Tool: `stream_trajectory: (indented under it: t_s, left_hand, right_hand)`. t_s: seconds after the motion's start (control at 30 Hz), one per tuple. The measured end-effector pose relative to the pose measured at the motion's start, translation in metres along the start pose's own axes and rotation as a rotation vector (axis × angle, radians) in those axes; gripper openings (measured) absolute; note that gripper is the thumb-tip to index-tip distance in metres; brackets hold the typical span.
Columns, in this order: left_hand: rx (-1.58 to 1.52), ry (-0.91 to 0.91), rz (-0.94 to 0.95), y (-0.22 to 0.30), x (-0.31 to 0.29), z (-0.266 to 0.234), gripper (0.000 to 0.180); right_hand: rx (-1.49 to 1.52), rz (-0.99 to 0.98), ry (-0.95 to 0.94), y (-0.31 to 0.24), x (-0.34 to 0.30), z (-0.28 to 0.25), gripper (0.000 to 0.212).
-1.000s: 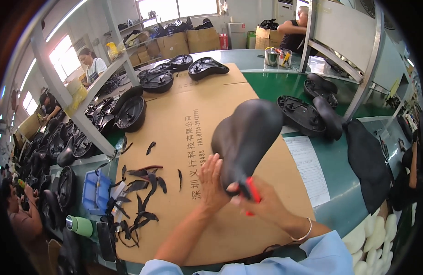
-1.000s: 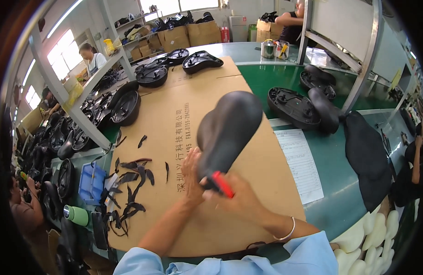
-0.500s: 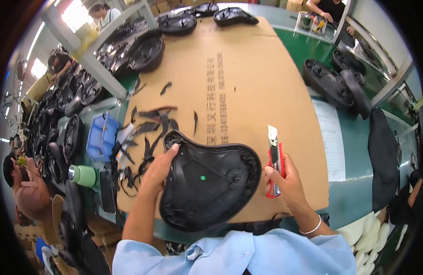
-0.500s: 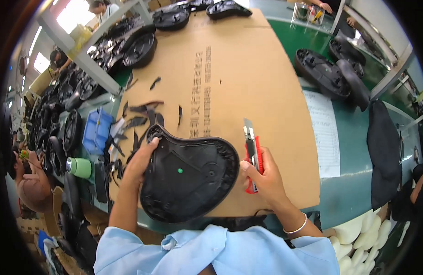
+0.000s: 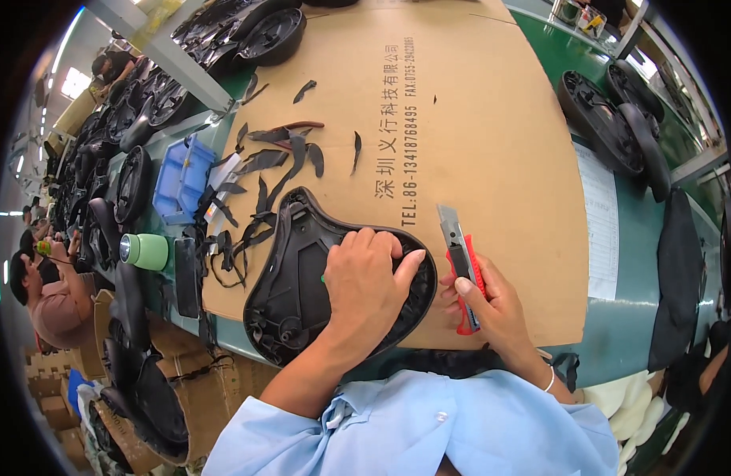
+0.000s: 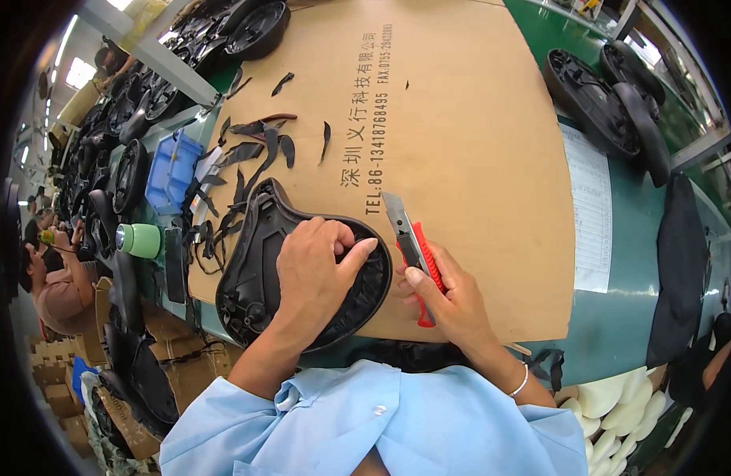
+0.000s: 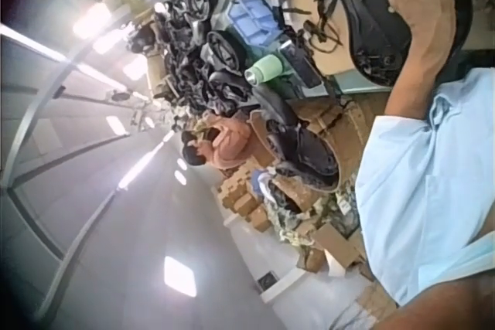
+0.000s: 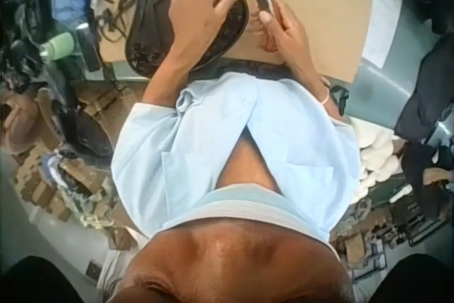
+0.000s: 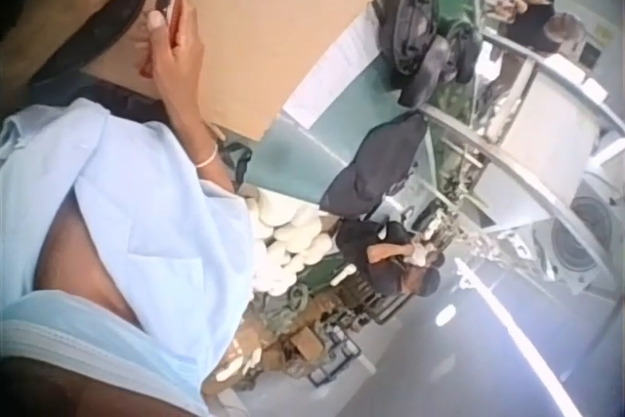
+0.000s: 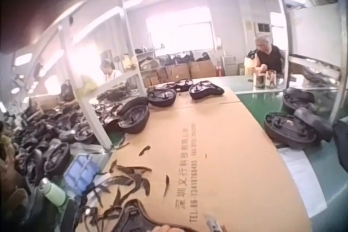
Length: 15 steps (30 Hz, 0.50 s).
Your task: Trim excess material from the edges of bicycle seat cushions using a utility knife.
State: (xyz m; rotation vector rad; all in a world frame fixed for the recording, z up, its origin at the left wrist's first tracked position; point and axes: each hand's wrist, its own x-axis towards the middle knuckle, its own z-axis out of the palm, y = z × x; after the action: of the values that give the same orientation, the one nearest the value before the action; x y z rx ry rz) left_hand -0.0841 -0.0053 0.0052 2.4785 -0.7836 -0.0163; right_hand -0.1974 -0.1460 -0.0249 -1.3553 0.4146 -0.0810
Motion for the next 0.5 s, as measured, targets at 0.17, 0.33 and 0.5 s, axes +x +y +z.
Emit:
stream_trajectory:
  t_s: [0.17,0.33,0.5]
  left_hand:
    - [-0.033,0.015,0.029,0.001,-0.008,0.009,0.022]
    - [-0.022,0.024,0.091,-0.001,-0.011,0.010,0.020]
    - [-0.258,0.049,-0.007,0.000,-0.011,0.012,0.022]
  right_hand:
    - [-0.559,-0.262,0.058,-0.011,-0.001,-0.012,0.047]
    - [-0.957,-0.596,0.000,-0.027,-0.003,-0.024,0.053]
    - [-1.265,-0.438,-0.244,-0.056,0.006,-0.012,0.058]
